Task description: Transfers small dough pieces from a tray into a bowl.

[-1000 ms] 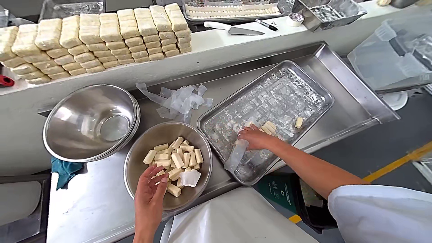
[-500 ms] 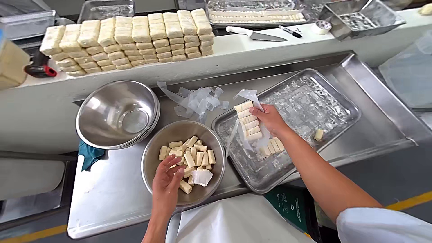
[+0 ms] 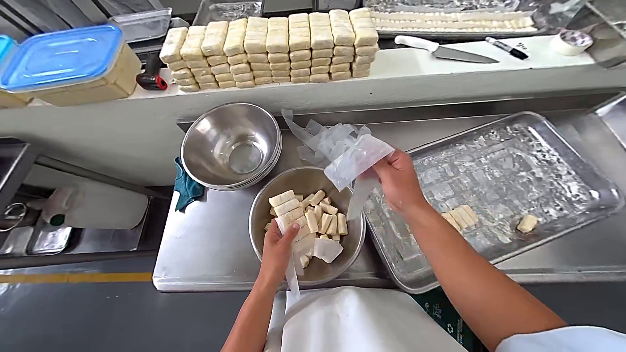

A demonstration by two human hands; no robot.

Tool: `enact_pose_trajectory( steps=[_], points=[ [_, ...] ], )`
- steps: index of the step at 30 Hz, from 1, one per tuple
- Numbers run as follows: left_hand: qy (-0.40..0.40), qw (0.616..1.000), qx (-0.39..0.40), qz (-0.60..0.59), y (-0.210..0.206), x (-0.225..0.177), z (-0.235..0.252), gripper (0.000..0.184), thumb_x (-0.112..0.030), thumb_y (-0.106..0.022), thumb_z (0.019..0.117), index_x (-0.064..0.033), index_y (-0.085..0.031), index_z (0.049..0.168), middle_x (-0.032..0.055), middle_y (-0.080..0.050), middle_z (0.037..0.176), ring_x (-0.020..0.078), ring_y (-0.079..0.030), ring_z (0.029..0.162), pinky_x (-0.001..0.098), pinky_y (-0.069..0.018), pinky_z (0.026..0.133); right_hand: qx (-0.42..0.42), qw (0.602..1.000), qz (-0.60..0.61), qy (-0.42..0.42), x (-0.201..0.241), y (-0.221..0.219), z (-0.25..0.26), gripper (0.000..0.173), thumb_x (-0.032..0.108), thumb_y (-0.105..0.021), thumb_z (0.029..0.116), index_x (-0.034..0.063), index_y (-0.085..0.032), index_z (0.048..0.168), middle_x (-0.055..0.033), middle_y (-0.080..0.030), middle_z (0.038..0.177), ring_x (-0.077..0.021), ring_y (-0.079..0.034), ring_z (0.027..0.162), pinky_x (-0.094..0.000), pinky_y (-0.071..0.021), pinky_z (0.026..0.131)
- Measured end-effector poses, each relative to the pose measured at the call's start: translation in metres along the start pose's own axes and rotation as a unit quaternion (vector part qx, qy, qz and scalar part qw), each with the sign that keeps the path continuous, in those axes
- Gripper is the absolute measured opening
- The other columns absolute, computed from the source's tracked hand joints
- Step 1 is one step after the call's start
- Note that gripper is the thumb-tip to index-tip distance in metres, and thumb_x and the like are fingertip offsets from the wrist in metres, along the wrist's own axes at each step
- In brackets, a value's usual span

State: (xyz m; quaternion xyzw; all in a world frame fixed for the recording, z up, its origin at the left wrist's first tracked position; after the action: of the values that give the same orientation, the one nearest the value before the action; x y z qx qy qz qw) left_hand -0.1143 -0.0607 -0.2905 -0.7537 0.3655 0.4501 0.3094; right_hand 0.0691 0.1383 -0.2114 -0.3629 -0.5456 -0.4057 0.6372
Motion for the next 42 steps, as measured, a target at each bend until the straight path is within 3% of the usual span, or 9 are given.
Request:
enact_pose_trajectory(
  steps=[4, 8, 13, 18, 23, 26, 33, 37, 42],
  points=[
    [-0.072, 0.988, 0.036, 0.132, -0.003, -0.007, 0.001, 0.029, -0.020, -0.045, 0.1086, -0.0001, -0.061, 0.122, 0.0074, -0.070, 0.092, 0.0143, -0.070, 0.083, 0.0336, -0.0608, 0.078, 0.106, 0.991, -0.043, -0.063, -0.027, -0.033, -0.025, 0.024, 0.007, -0.046, 0.1034, -0.0012, -0.065, 0.117, -0.0050, -0.071, 0.093, -0.0103, -0.068, 0.082, -0.0333, -0.0602, 0.078],
    [-0.103, 0.865, 0.018, 0.491, 0.002, -0.034, 0.003, 0.048, -0.036, -0.040, 0.1108, -0.0041, -0.074, 0.100, 0.0114, -0.072, 0.080, 0.0305, -0.071, 0.079, 0.0578, -0.0548, 0.077, 0.059, 0.993, -0.069, -0.078, -0.042, -0.037, -0.039, 0.029, 0.012, -0.042, 0.1064, 0.0005, -0.068, 0.112, -0.0030, -0.063, 0.072, -0.0090, -0.058, 0.059, -0.0276, -0.0520, 0.057],
    [-0.364, 0.844, -0.042, 0.391, 0.007, -0.082, -0.018, 0.045, -0.035, -0.040, 0.1096, -0.0061, -0.073, 0.100, 0.0005, -0.069, 0.079, 0.0075, -0.064, 0.068, 0.0295, -0.0555, 0.063, 0.045, 0.998, -0.019, -0.051, -0.022, -0.018, -0.045, 0.024, 0.011, -0.044, 0.1048, 0.0067, -0.066, 0.111, 0.0034, -0.067, 0.082, -0.0015, -0.059, 0.064, -0.0194, -0.0523, 0.057],
    [-0.214, 0.949, 0.097, 0.212, -0.020, -0.070, -0.008, 0.054, -0.037, -0.033, 0.1110, -0.0036, -0.046, 0.150, 0.0087, -0.058, 0.144, 0.0132, -0.058, 0.128, 0.0383, -0.0479, 0.109, 0.213, 0.973, -0.084, 0.013, -0.005, -0.055, -0.066, 0.065, 0.019, -0.067, 0.0884, 0.0047, -0.047, 0.148, -0.0085, -0.061, 0.136, -0.0129, -0.062, 0.119, -0.0348, -0.0556, 0.098],
    [-0.036, 0.987, 0.153, 0.040, -0.032, -0.038, -0.018, 0.048, -0.021, -0.028, 0.1105, 0.0001, -0.036, 0.153, 0.0098, -0.060, 0.137, 0.0063, -0.058, 0.120, 0.0260, -0.0472, 0.105, 0.233, 0.931, -0.230, 0.161, -0.028, -0.062, -0.070, 0.023, 0.011, -0.065, 0.0924, 0.0053, -0.072, 0.113, -0.0076, -0.070, 0.105, -0.0160, -0.069, 0.095, -0.0349, -0.0603, 0.081],
    [-0.064, 0.985, 0.129, 0.092, -0.001, -0.021, -0.016, 0.067, -0.042, -0.034, 0.1054, -0.0012, -0.029, 0.158, 0.0126, -0.053, 0.150, 0.0181, -0.054, 0.135, 0.0376, -0.0454, 0.112, 0.229, 0.899, -0.306, 0.214, -0.030, -0.041, -0.026, 0.023, 0.001, -0.065, 0.0880, 0.0007, -0.074, 0.110, -0.0140, -0.071, 0.103, -0.0259, -0.072, 0.092, -0.0439, -0.0608, 0.078],
    [-0.082, 0.973, 0.035, 0.215, 0.029, -0.015, -0.017, 0.055, -0.028, -0.055, 0.0986, -0.0034, -0.049, 0.148, 0.0114, -0.060, 0.142, 0.0199, -0.060, 0.129, 0.0400, -0.0514, 0.107, 0.128, 0.838, -0.531, -0.025, -0.079, 0.018, 0.140, 0.093, 0.031, -0.078, 0.0904, -0.0071, -0.026, 0.158, -0.0389, -0.033, 0.154, -0.0586, -0.035, 0.141, -0.0747, -0.0305, 0.110],
    [-0.121, 0.942, -0.028, 0.313, 0.042, -0.007, -0.014, 0.046, -0.026, -0.058, 0.0986, -0.0064, -0.059, 0.140, 0.0110, -0.064, 0.135, 0.0220, -0.061, 0.126, 0.0464, -0.0506, 0.106, 0.306, 0.811, -0.495, -0.056, -0.057, -0.027, 0.049, 0.051, 0.040, -0.070, 0.0960, 0.0050, -0.064, 0.132, -0.0211, -0.068, 0.116, -0.0402, -0.067, 0.108, -0.0654, -0.0521, 0.092],
    [-0.083, 0.883, -0.060, 0.458, 0.054, -0.016, 0.006, 0.050, -0.016, -0.066, 0.0977, -0.0068, -0.054, 0.146, 0.0182, -0.059, 0.140, 0.0357, -0.056, 0.130, 0.0591, -0.0460, 0.106, 0.539, 0.682, -0.484, -0.097, -0.076, -0.057, -0.092, 0.037, 0.023, -0.061, 0.1014, 0.0013, -0.060, 0.131, -0.0243, -0.068, 0.111, -0.0457, -0.067, 0.101, -0.0655, -0.0505, 0.084]
  ],
)
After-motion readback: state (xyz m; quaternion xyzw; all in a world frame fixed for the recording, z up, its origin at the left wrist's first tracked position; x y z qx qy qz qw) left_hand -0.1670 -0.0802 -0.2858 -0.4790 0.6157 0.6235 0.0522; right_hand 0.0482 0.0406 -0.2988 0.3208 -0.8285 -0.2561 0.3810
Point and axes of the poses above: each hand's wrist, its own z-axis towards the middle knuckle, its own y-axis out of the back of the hand, x = y × z, the point moved 2 cm from there along z, towards the middle knuckle
